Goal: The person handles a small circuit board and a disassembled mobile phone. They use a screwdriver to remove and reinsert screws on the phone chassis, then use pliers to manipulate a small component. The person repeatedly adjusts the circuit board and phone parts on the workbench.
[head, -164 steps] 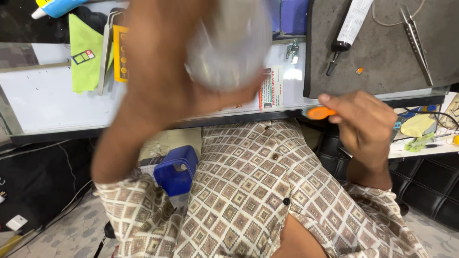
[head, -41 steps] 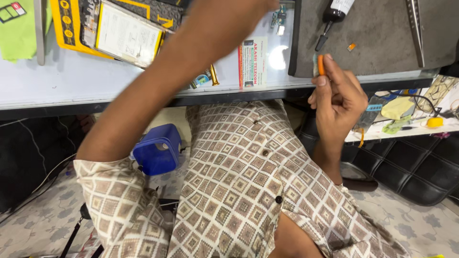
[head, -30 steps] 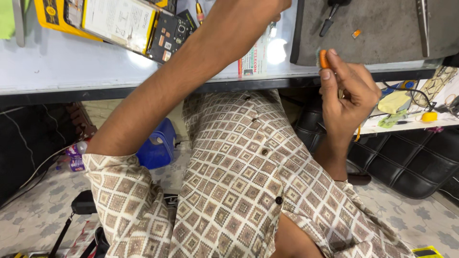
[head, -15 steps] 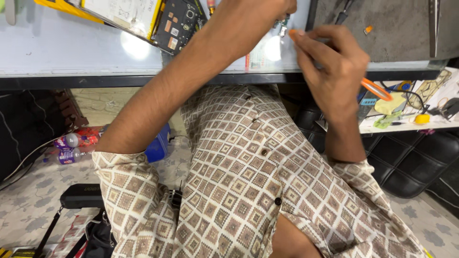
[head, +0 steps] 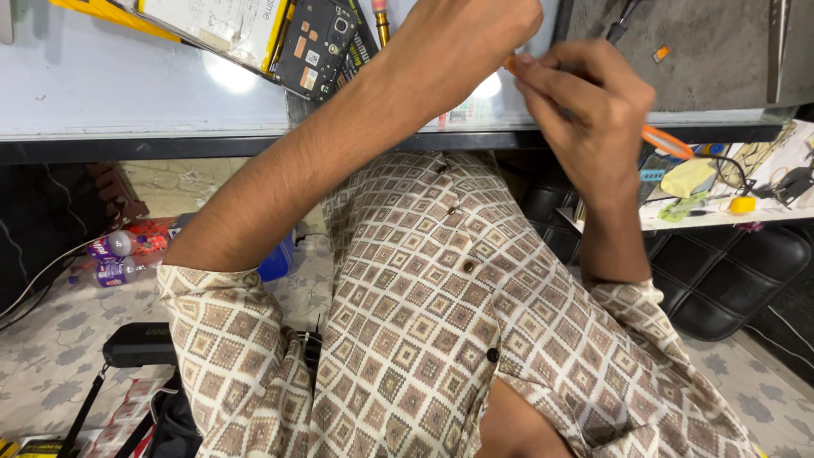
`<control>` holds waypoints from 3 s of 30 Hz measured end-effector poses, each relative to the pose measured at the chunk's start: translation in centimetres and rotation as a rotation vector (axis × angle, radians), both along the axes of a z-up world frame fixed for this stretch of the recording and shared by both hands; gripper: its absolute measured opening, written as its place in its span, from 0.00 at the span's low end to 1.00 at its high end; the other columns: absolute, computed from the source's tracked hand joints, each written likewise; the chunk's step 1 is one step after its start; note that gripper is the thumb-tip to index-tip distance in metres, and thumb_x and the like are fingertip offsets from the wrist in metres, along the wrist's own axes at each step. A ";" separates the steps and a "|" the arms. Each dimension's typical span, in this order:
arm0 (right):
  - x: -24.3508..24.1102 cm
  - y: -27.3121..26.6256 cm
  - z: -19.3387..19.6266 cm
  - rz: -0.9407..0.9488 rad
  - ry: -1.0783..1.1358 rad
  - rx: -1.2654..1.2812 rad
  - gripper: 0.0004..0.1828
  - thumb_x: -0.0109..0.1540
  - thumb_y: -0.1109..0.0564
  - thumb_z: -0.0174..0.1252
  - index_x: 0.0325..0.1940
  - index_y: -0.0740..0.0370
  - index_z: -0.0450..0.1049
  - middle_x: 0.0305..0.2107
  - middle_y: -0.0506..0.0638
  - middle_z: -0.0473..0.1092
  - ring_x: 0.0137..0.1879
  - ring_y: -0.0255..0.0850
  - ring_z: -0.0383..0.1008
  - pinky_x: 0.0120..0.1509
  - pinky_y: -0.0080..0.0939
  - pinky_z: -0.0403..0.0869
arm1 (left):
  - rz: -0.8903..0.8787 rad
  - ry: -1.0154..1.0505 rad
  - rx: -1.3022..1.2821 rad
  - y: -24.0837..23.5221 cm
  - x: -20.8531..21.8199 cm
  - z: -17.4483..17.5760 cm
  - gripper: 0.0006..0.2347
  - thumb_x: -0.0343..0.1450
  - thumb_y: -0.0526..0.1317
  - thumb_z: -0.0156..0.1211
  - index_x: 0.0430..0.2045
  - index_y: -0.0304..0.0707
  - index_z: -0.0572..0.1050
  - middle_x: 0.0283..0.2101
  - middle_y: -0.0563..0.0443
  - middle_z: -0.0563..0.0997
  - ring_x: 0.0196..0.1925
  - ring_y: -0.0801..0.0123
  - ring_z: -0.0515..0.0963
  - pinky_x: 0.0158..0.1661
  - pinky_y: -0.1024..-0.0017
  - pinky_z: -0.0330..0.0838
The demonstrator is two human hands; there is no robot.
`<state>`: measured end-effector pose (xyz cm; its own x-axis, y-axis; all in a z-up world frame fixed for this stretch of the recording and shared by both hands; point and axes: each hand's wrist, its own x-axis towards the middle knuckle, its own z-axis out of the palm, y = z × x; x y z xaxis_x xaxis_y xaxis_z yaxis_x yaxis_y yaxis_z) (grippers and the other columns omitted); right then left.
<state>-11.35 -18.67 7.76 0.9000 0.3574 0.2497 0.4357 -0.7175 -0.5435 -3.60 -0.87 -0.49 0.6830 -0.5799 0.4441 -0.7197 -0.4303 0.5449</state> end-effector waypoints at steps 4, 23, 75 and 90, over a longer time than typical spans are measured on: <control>0.6 0.3 0.1 -0.007 -0.011 0.019 0.08 0.66 0.71 0.72 0.47 0.68 0.82 0.41 0.54 0.74 0.39 0.40 0.77 0.40 0.36 0.74 | 0.017 -0.007 0.029 0.3 0.3 0.2 0.06 0.61 0.31 0.69 0.17 0.30 0.77 0.19 0.43 0.77 0.23 0.62 0.81 0.22 0.69 0.73; 0.2 0.1 0.5 0.049 -0.037 -0.041 0.07 0.66 0.70 0.72 0.47 0.69 0.82 0.40 0.55 0.73 0.38 0.41 0.74 0.39 0.39 0.71 | -0.004 0.032 0.052 -0.2 -0.2 0.4 0.06 0.61 0.31 0.70 0.16 0.30 0.77 0.19 0.44 0.76 0.23 0.62 0.81 0.21 0.68 0.72; -3.2 -11.7 -5.7 -0.683 -0.334 0.287 0.09 0.73 0.76 0.66 0.55 0.72 0.81 0.41 0.54 0.78 0.35 0.35 0.66 0.35 0.32 0.64 | -0.168 0.698 -0.419 5.4 -2.6 10.5 0.05 0.75 0.29 0.67 0.40 0.26 0.77 0.38 0.47 0.83 0.40 0.72 0.85 0.37 0.78 0.75; -1.5 -7.3 -1.3 -0.294 -0.257 0.411 0.07 0.73 0.70 0.64 0.56 0.75 0.77 0.48 0.64 0.74 0.49 0.48 0.77 0.47 0.45 0.78 | -0.196 1.231 -0.835 6.3 -7.9 15.0 0.09 0.78 0.28 0.66 0.52 0.24 0.77 0.40 0.50 0.84 0.40 0.83 0.82 0.44 0.85 0.78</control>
